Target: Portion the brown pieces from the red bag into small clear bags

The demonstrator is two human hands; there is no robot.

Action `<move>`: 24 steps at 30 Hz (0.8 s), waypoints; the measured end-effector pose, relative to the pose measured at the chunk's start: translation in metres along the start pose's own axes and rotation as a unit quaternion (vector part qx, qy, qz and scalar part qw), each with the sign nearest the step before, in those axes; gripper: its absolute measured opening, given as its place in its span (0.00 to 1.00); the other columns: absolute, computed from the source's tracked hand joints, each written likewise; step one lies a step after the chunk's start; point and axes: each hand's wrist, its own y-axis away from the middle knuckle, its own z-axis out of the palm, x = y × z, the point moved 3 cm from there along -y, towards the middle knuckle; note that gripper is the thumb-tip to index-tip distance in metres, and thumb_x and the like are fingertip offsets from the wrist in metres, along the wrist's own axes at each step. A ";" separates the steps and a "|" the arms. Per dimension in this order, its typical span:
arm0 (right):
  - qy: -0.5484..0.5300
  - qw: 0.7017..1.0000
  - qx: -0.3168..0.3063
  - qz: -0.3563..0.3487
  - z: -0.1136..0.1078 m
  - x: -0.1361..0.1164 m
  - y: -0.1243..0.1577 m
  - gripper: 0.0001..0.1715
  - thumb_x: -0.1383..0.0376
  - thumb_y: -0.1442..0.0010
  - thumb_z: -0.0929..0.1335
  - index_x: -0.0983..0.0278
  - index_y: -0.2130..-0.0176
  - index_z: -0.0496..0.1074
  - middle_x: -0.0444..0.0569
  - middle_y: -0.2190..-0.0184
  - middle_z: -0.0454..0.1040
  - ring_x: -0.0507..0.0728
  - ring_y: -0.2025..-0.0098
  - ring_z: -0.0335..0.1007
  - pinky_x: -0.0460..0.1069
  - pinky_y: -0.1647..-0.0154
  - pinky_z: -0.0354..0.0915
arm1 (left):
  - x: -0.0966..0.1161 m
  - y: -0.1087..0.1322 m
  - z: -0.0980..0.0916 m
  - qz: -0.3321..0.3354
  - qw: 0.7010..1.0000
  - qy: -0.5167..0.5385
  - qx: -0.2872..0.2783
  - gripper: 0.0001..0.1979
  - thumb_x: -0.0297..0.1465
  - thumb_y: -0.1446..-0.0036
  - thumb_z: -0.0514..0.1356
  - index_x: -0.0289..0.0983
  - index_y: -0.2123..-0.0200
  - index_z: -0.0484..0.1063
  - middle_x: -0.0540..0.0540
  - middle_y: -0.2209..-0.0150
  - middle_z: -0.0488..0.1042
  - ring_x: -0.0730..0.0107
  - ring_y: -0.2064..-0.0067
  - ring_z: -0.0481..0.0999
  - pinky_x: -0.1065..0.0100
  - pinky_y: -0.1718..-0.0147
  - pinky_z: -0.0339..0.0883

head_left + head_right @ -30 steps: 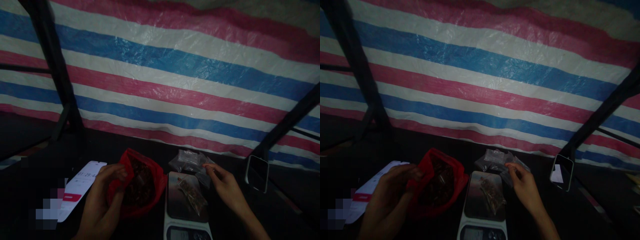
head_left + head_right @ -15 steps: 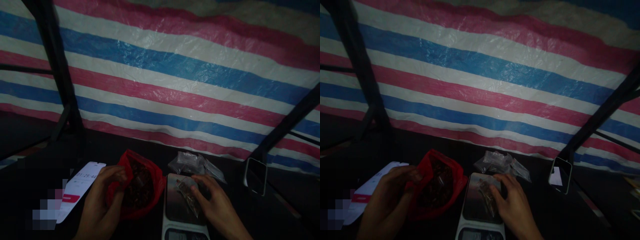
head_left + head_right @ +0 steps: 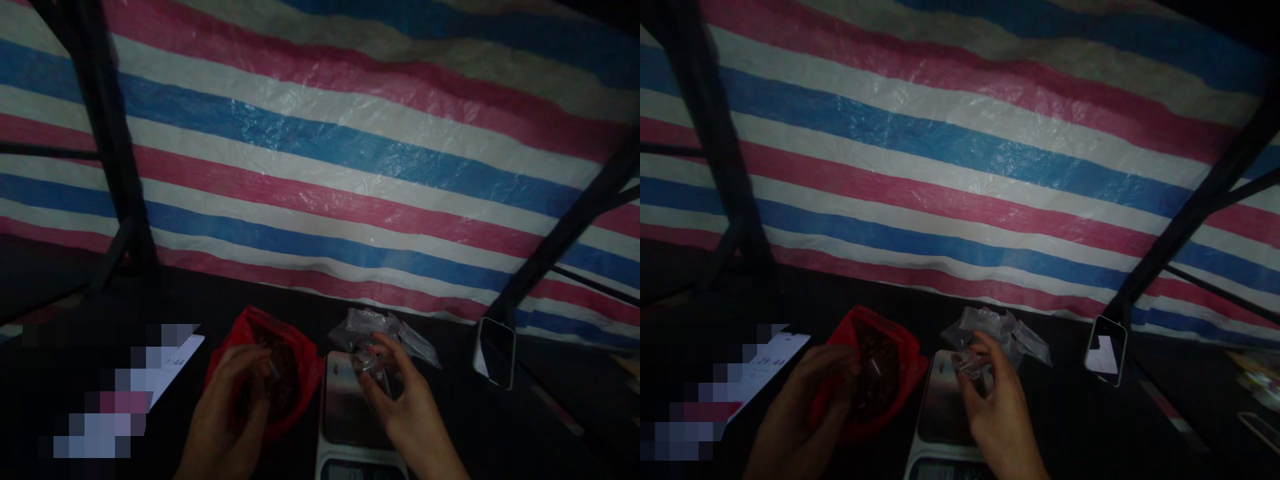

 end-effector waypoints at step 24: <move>0.368 0.920 -0.123 -0.048 0.059 -0.031 -0.013 0.10 0.70 0.32 0.70 0.62 0.58 0.84 0.58 0.53 0.82 0.73 0.46 0.77 0.67 0.42 0.68 | -0.007 0.003 0.014 -0.309 0.934 0.148 -0.100 0.33 0.40 0.42 0.63 0.44 0.34 0.65 0.41 0.35 0.76 0.50 0.33 0.76 0.52 0.35 0.72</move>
